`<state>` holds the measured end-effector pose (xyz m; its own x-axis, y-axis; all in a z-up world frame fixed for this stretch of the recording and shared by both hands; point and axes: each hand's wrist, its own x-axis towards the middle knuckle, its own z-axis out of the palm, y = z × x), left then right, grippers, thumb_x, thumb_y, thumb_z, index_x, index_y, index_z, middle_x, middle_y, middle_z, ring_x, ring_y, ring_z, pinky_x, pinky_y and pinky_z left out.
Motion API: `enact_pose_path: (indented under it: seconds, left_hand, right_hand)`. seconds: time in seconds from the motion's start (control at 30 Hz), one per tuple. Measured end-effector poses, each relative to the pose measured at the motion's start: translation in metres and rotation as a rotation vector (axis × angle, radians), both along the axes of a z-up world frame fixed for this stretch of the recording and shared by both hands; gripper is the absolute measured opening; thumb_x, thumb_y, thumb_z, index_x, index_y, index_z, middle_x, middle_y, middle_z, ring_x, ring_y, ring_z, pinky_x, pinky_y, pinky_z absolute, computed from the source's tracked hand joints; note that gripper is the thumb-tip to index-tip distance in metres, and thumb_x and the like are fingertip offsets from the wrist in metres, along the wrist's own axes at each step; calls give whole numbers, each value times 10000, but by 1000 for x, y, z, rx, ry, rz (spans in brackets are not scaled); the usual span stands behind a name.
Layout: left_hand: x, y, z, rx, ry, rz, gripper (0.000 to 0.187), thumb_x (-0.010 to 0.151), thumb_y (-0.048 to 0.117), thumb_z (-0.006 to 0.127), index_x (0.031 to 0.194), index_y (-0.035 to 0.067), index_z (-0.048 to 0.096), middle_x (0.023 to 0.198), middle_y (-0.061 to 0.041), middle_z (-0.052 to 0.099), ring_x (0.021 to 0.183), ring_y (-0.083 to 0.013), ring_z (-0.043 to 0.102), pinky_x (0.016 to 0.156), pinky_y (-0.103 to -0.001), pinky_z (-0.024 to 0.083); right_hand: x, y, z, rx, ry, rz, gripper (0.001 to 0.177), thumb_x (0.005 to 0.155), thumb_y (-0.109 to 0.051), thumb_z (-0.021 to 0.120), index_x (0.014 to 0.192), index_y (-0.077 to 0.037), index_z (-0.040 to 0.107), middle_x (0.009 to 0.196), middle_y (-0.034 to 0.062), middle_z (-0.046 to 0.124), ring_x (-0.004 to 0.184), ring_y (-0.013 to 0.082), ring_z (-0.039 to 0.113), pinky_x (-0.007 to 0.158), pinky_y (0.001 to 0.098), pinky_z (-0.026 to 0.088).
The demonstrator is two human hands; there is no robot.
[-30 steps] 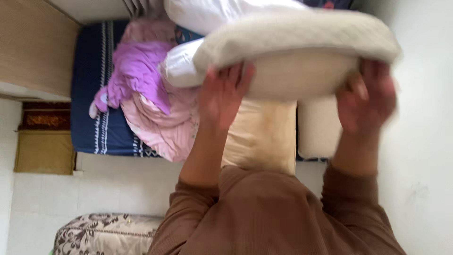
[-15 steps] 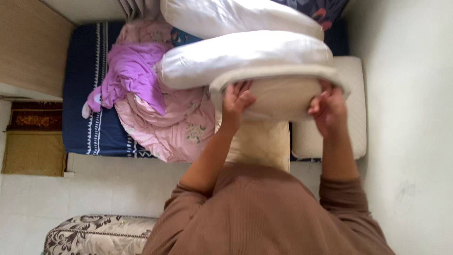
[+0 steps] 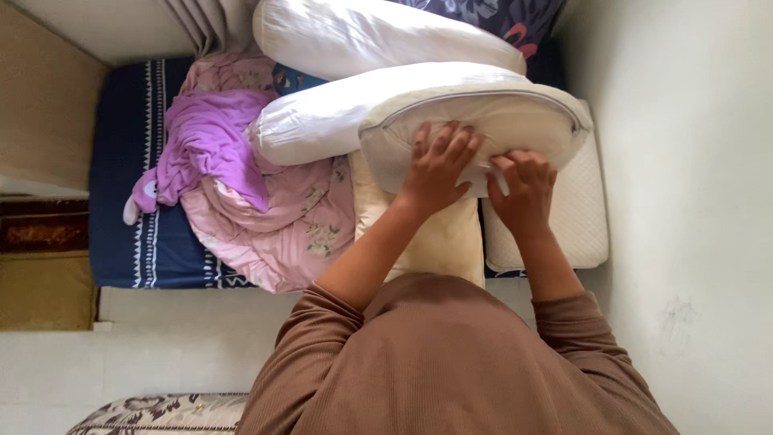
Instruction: The person places a pillow into a white zippered pillowcase, aligns the corners, and closes the zipper.
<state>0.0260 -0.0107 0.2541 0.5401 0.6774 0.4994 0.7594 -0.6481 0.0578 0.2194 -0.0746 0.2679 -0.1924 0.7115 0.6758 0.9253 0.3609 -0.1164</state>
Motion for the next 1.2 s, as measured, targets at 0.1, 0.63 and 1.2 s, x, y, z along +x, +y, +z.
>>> enact_pose_path:
  seconds: [0.1, 0.63, 1.2]
  left_hand:
    - [3, 10, -1, -23, 1, 28, 1004, 686, 490, 858, 1522, 190, 390, 1485, -71, 463, 1446, -297, 389, 1243, -618, 196]
    - [-33, 40, 49, -720, 205, -86, 359, 735, 470, 803, 1040, 280, 796, 973, -32, 756, 937, -265, 718, 848, -433, 549]
    - [-117, 28, -6, 461, 30, -197, 236, 983, 314, 690, 890, 129, 576, 867, -75, 648, 836, -250, 657, 718, -407, 530]
  right_hand:
    - [-2, 2, -3, -2, -127, -74, 342, 895, -268, 823, 1200, -148, 723, 1236, 22, 632, 1234, 238, 535, 1069, 447, 328]
    - [-2, 14, 34, -423, 52, 197, 300, 893, -367, 836, 833, -135, 655, 751, 10, 669, 567, 157, 625, 520, 352, 512]
    - [98, 53, 56, -73, -778, 120, 603, 729, -780, 671, 668, -180, 697, 709, -49, 635, 708, 120, 612, 625, 302, 492]
